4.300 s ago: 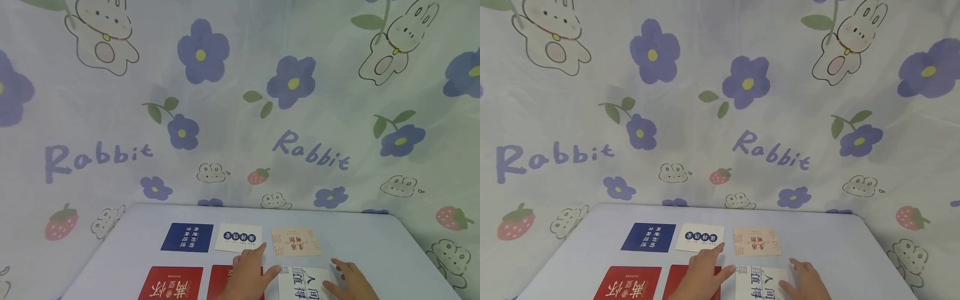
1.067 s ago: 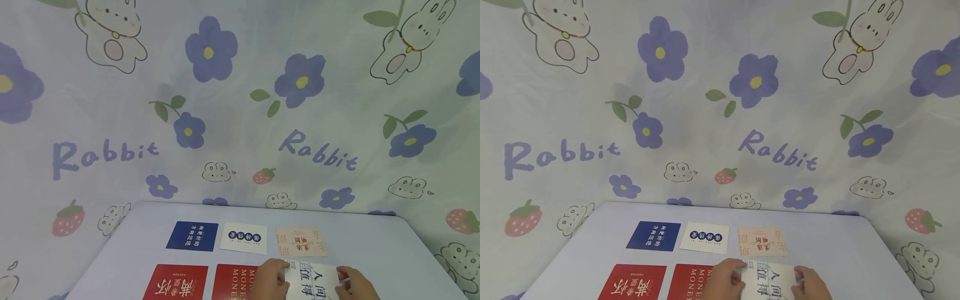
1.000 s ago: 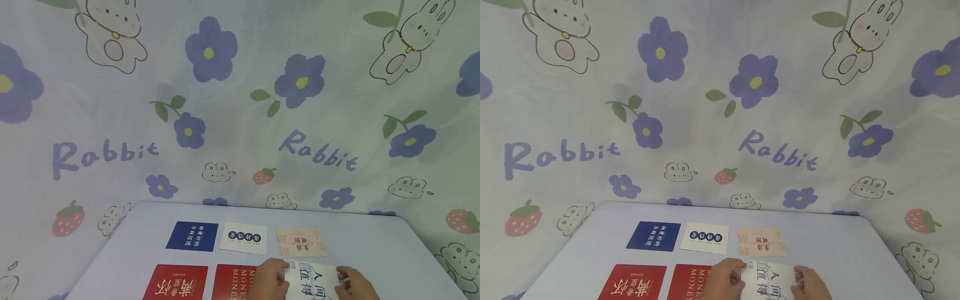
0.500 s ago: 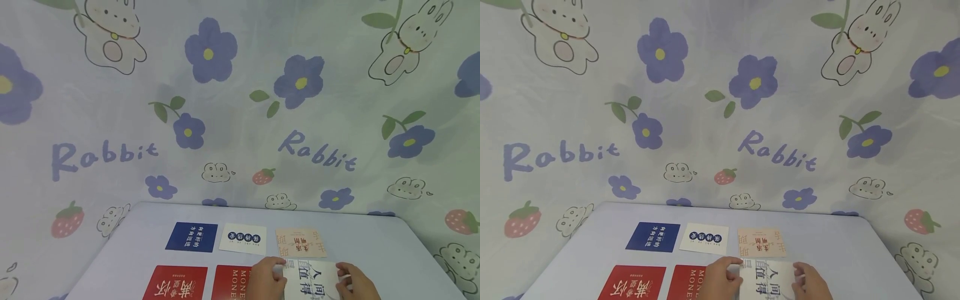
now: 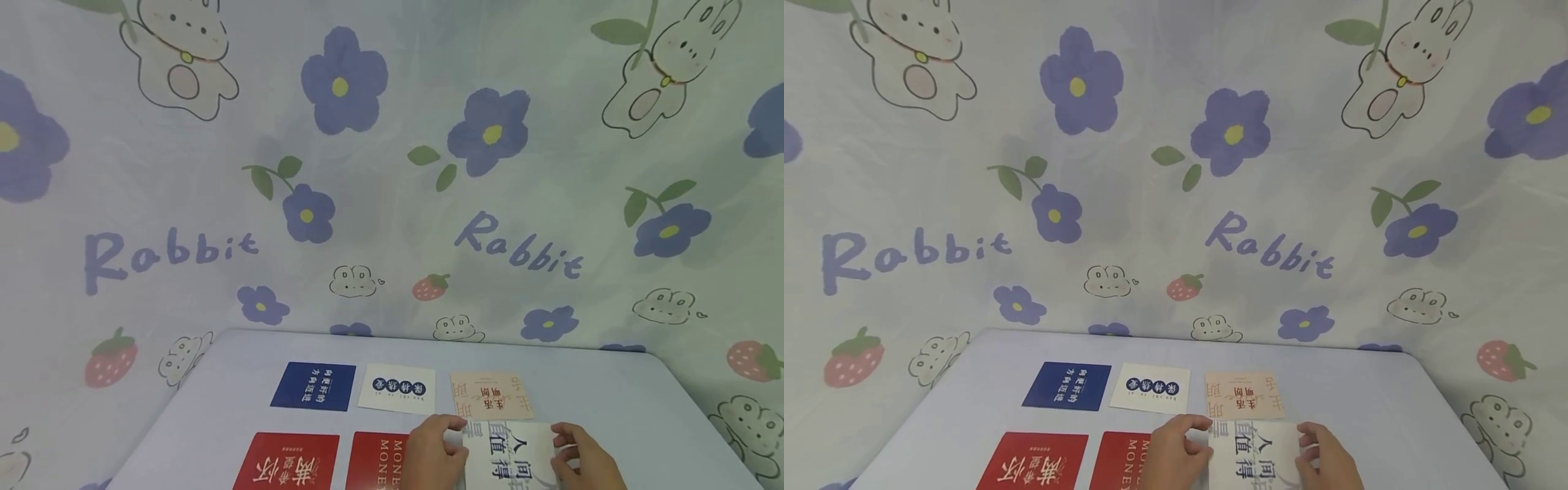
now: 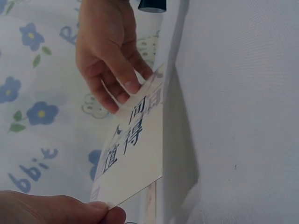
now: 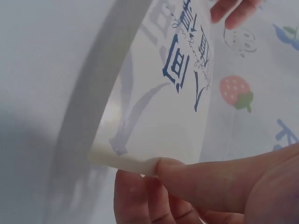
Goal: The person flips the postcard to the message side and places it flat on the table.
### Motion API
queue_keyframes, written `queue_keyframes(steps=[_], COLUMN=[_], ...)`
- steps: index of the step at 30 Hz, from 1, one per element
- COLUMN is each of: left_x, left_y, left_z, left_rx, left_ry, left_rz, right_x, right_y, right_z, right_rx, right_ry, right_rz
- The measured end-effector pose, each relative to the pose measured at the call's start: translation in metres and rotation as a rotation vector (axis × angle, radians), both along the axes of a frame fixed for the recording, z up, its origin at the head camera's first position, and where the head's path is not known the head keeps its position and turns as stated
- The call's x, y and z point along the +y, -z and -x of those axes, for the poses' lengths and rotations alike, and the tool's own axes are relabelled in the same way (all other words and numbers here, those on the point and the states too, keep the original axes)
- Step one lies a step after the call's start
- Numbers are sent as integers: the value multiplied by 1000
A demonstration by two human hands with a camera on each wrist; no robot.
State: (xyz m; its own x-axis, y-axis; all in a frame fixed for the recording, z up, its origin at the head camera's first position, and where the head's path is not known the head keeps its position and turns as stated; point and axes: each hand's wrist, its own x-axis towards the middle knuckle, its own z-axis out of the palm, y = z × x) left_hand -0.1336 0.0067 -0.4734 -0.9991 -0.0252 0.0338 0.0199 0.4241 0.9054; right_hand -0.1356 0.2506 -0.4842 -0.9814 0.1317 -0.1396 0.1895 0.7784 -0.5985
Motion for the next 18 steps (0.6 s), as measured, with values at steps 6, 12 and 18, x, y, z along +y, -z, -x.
queue_keyframes(steps=[6,12,18], left_x=[0,1,0], left_y=[-1,-2,-3], left_z=[0,-1,-1], left_rx=[13,46,68], left_ry=[-4,-8,12], left_rz=[-7,-50,-79], right_x=[0,1,2], right_y=[-5,-6,-7], right_z=[-2,-2,-2], right_rx=[6,22,48], right_ry=[-13,-7,2], right_rz=[9,14,18])
